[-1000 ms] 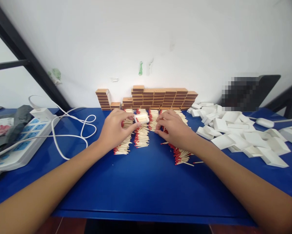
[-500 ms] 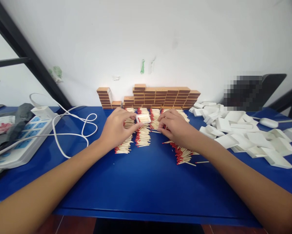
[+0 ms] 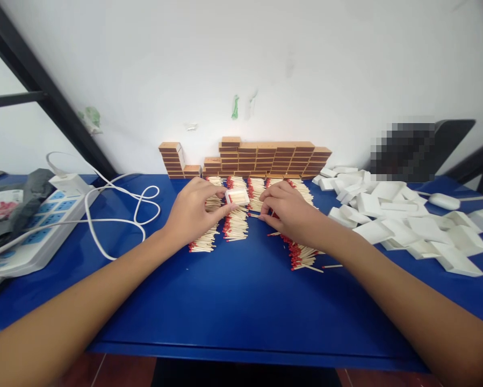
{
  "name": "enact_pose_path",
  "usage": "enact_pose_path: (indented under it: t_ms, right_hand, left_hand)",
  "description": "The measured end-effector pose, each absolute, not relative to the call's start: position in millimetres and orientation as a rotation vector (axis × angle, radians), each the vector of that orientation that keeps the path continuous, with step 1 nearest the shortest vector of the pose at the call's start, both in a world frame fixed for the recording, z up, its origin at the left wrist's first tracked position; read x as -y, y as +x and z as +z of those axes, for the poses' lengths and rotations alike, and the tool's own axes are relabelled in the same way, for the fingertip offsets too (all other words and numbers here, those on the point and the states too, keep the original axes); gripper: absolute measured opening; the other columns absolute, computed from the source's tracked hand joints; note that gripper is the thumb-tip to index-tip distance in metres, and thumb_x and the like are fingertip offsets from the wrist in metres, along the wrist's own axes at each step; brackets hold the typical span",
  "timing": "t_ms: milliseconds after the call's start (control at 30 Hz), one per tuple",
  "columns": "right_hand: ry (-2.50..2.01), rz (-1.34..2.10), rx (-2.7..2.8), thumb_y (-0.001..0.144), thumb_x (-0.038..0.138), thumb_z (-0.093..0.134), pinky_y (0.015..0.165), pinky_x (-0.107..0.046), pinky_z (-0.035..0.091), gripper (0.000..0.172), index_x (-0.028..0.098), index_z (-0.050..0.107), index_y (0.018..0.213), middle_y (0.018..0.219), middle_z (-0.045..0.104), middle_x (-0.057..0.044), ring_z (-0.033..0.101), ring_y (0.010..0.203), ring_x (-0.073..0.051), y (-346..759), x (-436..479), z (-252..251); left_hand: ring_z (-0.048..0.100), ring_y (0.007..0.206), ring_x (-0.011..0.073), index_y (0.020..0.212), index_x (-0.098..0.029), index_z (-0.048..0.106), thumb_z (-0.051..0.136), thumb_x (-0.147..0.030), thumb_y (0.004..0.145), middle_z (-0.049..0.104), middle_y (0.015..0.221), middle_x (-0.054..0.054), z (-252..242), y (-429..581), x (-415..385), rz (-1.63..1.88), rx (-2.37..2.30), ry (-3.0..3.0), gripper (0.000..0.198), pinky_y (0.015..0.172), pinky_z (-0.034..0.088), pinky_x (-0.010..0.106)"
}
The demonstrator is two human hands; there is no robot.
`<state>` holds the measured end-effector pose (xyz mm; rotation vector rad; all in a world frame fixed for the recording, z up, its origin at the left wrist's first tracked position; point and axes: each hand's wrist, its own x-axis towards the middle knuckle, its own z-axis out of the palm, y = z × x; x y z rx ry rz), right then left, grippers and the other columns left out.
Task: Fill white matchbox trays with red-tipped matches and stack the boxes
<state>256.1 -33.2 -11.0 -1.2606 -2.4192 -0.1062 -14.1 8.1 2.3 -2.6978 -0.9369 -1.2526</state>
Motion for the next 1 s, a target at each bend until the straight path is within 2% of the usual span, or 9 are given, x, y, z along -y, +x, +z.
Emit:
enact_pose_path:
  t_ms: [167, 400, 567, 767, 1000]
  right_hand:
    - [-1.273, -0.182, 2.438, 0.099, 0.022, 0.062, 0.095, -0.052, 0.048, 0.018, 0.019, 0.066, 0.082, 0.115, 0.067, -0.017, 0.053, 0.112, -0.033, 257, 32, -15]
    - [-1.244, -0.26, 2.293, 0.101, 0.023, 0.06, 0.097, -0.054, 0.047, 0.018, 0.022, 0.064, 0.083, 0.115, 0.069, -0.016, 0.054, 0.117, -0.034, 268, 33, 3]
    - [-1.194, -0.207, 2.145, 0.103, 0.025, 0.059, 0.101, -0.056, 0.048, 0.012, 0.023, 0.064, 0.092, 0.117, 0.07, -0.015, 0.055, 0.118, -0.033, 261, 40, 15]
    - [-1.078, -0.09, 2.181, 0.102, 0.02, 0.059, 0.1, -0.056, 0.049, 0.013, 0.023, 0.063, 0.09, 0.116, 0.071, -0.014, 0.057, 0.119, -0.032, 244, 47, 14]
    - [-1.046, -0.113, 2.166, 0.102, 0.02, 0.06, 0.102, -0.056, 0.047, 0.011, 0.022, 0.063, 0.091, 0.113, 0.071, -0.013, 0.058, 0.117, -0.031, 244, 45, 10]
  left_hand:
    - [0.069, 0.096, 0.024, 0.106, -0.019, 0.078, 0.076, -0.056, 0.093, 0.081, 0.101, 0.008, 3, -14, -7, -1.249, 0.942, -2.711, 0.039, 0.088, 0.055, 0.039]
    - [0.069, 0.095, 0.0244, 0.105, -0.019, 0.079, 0.075, -0.058, 0.093, 0.08, 0.099, 0.008, 3, -15, -8, -1.235, 0.932, -2.718, 0.041, 0.087, 0.055, 0.039]
    - [0.068, 0.092, 0.0239, 0.106, -0.019, 0.078, 0.076, -0.057, 0.093, 0.079, 0.095, 0.008, 1, -13, -8, -1.218, 0.796, -2.779, 0.041, 0.085, 0.055, 0.039]
    - [0.068, 0.092, 0.0226, 0.107, -0.02, 0.077, 0.077, -0.054, 0.093, 0.078, 0.093, 0.006, 0, -9, -4, -1.237, 0.762, -2.854, 0.037, 0.086, 0.055, 0.038]
    - [0.067, 0.091, 0.0221, 0.106, -0.019, 0.077, 0.079, -0.051, 0.093, 0.078, 0.094, 0.006, 1, -9, -2, -1.265, 0.722, -2.85, 0.034, 0.085, 0.054, 0.038]
